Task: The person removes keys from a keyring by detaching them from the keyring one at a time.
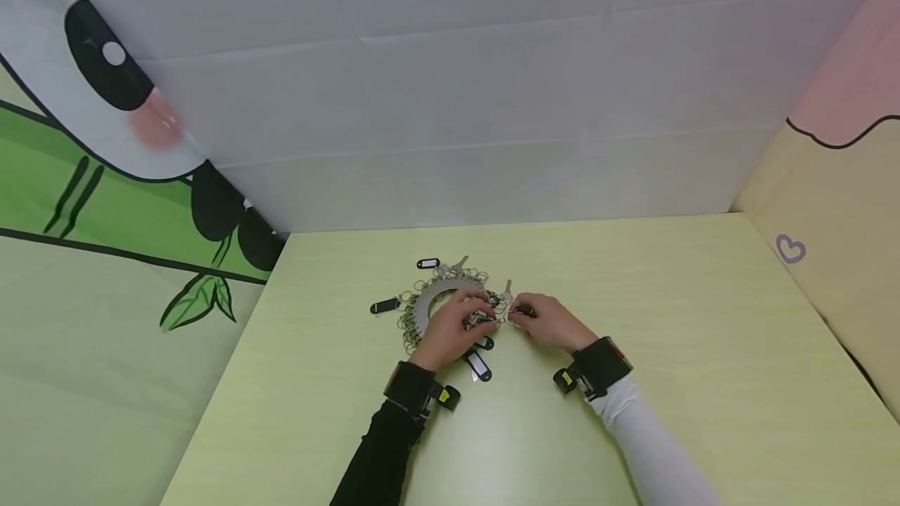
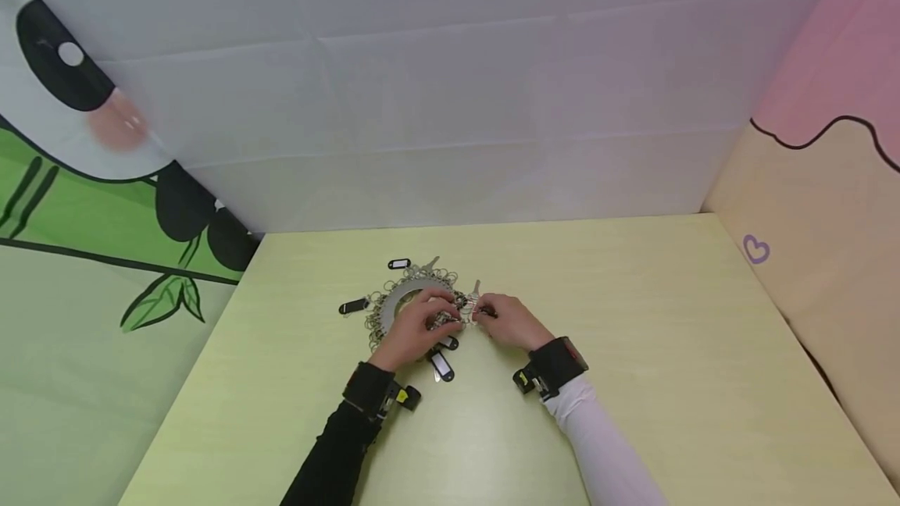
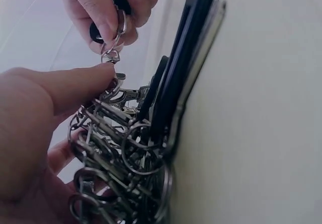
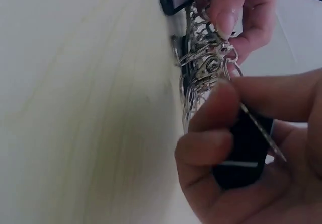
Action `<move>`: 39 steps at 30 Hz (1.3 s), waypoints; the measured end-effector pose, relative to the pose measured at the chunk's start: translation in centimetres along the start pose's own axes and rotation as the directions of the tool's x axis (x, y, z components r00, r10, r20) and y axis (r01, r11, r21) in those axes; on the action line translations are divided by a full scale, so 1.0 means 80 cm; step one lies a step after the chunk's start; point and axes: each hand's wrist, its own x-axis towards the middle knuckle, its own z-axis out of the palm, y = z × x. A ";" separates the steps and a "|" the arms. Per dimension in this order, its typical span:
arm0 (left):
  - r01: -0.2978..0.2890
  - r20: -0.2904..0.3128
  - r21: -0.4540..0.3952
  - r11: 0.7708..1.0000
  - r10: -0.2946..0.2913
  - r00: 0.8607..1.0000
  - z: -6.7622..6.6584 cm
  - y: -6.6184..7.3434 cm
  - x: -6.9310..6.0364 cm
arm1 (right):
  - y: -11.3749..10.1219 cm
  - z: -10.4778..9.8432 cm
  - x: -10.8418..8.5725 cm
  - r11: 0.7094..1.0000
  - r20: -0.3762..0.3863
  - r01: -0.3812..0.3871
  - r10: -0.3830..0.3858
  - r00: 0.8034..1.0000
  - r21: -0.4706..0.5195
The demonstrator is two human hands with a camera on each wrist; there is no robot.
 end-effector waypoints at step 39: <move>-0.133 0.124 0.036 0.990 0.128 0.984 0.004 -0.001 0.005 | 0.024 -0.008 -0.007 0.973 0.185 0.110 -0.148 0.972 0.204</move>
